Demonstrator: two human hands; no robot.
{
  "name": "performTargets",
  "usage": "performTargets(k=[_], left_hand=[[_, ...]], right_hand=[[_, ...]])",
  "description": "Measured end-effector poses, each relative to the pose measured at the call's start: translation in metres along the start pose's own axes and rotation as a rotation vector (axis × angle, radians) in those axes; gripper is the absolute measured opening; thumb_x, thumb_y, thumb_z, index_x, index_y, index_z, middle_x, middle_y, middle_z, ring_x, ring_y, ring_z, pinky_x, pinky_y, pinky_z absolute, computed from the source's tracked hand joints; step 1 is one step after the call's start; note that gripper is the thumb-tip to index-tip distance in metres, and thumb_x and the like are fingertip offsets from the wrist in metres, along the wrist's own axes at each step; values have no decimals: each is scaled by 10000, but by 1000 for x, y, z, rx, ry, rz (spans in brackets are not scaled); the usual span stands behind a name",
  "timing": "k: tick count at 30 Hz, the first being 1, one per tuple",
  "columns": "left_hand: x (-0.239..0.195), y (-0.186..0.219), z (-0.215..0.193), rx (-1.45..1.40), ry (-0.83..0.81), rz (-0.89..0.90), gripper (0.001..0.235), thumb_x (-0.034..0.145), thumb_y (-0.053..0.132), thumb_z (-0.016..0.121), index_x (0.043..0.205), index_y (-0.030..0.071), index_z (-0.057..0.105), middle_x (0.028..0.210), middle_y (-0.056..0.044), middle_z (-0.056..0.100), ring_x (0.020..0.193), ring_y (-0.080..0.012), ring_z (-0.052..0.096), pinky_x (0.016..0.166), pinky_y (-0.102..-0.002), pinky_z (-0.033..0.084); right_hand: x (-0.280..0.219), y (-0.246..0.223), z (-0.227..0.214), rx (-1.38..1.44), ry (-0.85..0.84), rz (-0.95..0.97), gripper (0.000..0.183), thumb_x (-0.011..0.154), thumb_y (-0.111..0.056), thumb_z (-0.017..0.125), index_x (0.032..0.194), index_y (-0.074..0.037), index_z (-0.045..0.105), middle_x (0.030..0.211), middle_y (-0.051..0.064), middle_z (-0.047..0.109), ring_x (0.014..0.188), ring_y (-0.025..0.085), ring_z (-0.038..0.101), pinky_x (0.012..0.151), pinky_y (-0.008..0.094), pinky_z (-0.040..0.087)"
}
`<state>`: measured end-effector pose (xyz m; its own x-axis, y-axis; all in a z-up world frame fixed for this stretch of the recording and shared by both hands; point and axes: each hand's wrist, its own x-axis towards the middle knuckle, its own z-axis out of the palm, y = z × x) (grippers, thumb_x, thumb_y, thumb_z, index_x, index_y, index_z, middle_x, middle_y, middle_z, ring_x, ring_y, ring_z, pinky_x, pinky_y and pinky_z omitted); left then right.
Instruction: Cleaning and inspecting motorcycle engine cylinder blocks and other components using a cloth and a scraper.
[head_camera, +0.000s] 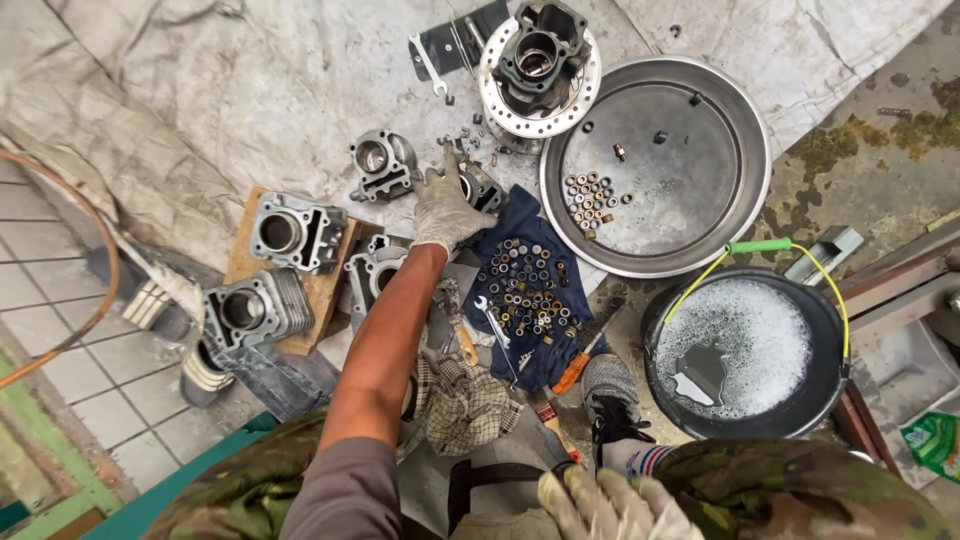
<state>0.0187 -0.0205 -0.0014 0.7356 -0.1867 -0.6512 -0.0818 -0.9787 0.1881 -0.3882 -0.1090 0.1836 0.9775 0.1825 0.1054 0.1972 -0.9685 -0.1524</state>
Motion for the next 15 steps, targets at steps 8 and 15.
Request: performTargets(k=[8,15], left_hand=[[-152,22,-106,10,47,40,1389,705,395,953,1668,255,-39,1692,-240,42,1531,-480,167,1162,-658,319],[-270,-26,-134,90,348,138,1347,569,482,942,1650,132,218,1443,-238,515,1360,-465,509,1039,-635,489]], right_hand=[[42,48,-27,136,-622,-47,772,973,-505,605,1583,-141,303,1457,144,499,1166,354,618,957,518,496],[97,42,-152,-53,-770,296,363,886,-451,707,1181,-241,719,1029,41,794,1055,257,765,906,436,634]])
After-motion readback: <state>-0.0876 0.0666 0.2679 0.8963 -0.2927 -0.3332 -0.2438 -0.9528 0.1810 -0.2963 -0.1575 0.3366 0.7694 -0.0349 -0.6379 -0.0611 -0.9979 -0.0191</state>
